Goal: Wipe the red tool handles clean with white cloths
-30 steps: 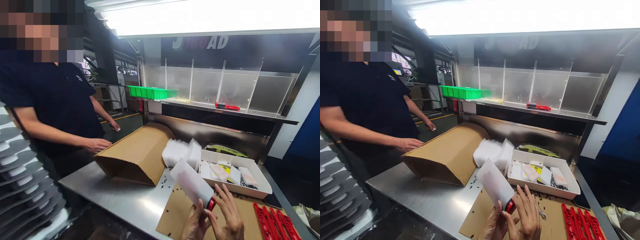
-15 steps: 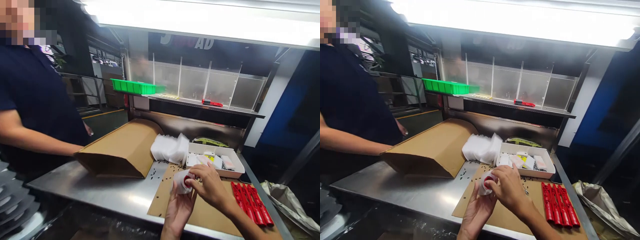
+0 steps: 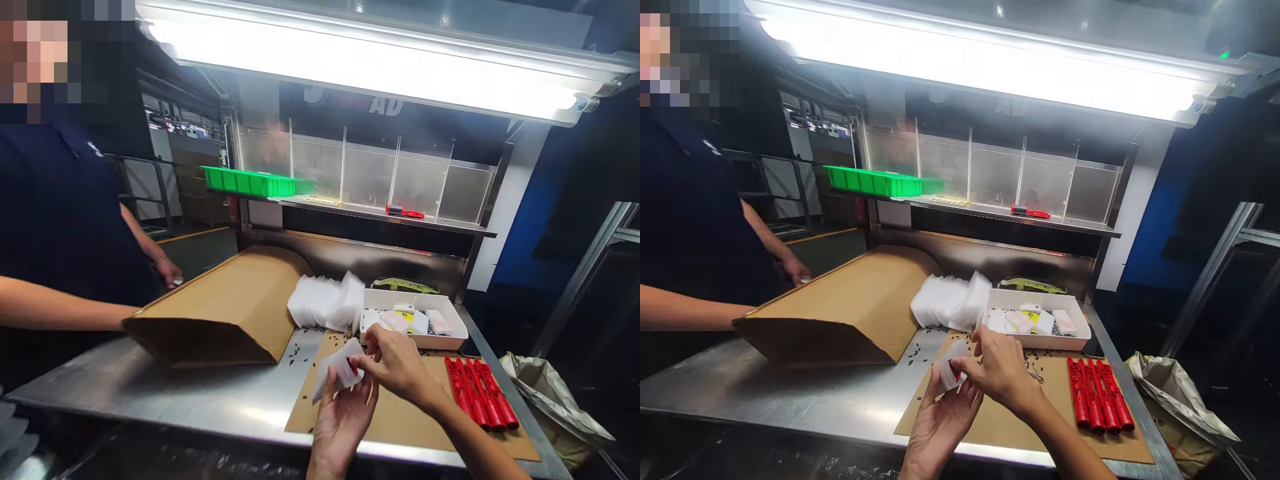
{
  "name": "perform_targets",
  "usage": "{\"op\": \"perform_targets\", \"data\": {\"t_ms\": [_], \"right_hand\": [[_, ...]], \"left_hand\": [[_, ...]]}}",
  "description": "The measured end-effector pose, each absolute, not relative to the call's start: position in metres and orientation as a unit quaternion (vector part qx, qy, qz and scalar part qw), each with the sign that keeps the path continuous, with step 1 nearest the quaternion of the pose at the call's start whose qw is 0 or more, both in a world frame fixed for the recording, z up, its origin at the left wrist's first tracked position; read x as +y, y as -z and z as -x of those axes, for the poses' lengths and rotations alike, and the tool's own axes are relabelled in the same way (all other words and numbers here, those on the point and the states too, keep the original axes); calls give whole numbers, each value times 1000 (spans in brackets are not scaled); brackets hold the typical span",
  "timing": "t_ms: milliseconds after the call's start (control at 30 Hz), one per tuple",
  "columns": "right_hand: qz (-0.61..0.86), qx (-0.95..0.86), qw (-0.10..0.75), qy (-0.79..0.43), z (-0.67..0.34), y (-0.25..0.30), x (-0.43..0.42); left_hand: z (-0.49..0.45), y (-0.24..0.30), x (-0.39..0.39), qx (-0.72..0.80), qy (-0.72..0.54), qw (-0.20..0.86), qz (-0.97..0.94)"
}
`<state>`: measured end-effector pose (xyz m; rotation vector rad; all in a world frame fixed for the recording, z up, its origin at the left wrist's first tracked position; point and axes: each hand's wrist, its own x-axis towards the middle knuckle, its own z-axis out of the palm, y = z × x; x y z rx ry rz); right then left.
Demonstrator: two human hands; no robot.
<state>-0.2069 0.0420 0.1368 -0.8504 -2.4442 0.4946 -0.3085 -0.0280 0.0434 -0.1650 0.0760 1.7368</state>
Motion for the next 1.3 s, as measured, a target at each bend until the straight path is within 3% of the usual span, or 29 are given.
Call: {"op": "perform_targets", "data": {"t_ms": [300,933,1167,1300], "right_hand": [[278,-885,249,-279,224,-103,45],[286,-864,258,-323,208,-71,72],[328,-829,305,-336,203,-55,89],[399,-775,339,-354,191,-17,81]], "left_hand": [[317,-31,-36,78,-767,627,109],[313,-22,-22,196,-780,577,142],[321,-31,-20,260,-797,532,120],[328,-23,2,319,-802,491,121]]}}
